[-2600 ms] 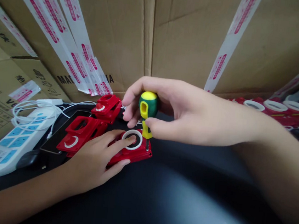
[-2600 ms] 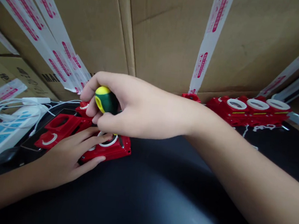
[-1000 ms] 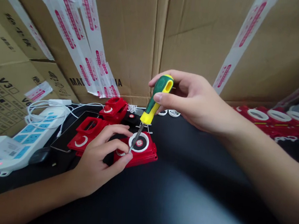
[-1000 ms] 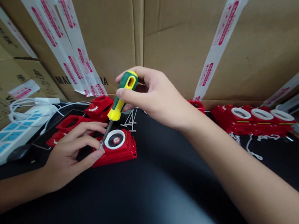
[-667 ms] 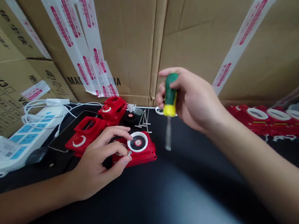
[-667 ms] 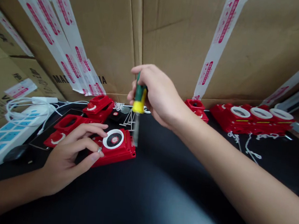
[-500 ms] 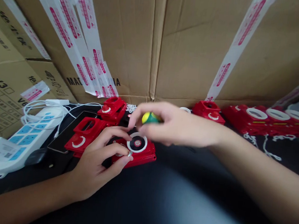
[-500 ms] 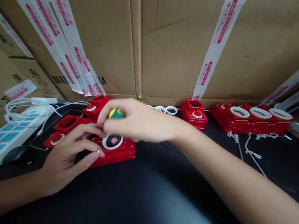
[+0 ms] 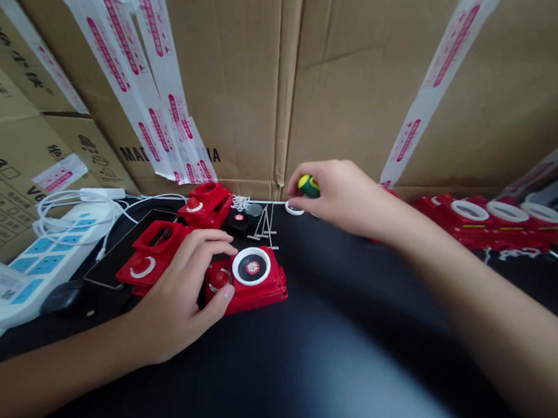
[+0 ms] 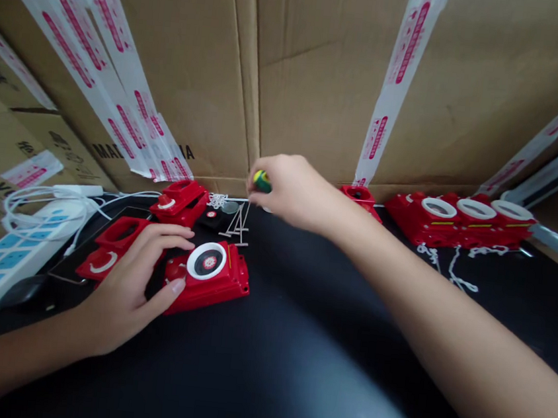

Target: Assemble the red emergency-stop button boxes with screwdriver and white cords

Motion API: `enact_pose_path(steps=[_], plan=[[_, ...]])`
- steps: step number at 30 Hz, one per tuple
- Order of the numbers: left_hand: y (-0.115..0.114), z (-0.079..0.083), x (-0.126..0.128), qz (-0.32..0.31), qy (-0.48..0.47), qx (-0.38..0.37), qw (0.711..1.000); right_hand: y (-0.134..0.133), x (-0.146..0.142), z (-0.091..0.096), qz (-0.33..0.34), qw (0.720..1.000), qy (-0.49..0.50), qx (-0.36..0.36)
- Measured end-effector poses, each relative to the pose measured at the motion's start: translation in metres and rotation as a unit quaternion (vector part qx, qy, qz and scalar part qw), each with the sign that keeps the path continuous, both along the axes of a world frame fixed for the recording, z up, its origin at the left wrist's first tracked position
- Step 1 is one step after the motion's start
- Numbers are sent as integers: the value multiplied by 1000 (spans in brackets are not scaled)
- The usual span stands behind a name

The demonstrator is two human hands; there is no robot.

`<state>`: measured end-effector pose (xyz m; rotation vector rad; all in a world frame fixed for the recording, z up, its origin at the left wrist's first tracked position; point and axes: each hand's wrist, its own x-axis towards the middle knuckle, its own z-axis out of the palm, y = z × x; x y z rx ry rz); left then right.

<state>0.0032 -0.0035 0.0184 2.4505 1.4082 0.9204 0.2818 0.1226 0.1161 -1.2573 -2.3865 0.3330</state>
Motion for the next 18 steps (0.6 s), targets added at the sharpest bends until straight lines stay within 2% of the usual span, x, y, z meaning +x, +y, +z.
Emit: enact_pose_path(steps=[2,4,8,10,12,14,18], plan=[[3,-2,1,-3,16,-34,999,25,14,-10,-78,996,-10,32],[4,-3,0,-12,23,-58,998,46,25,-25,-121,991,-25,41],[4,-3,0,-20,30,-59,998,69,37,-53,-154,986,-55,37],[4,-4,0,-21,41,-53,997,73,41,-57,-163,984,-62,36],[3,-7,1,-12,47,-51,998,74,45,-51,-170,983,-59,38],[2,-10,1,4,40,-58,998,69,49,-34,-174,982,-51,42],[-2,-12,1,31,9,-96,995,38,53,2,-145,988,-44,6]])
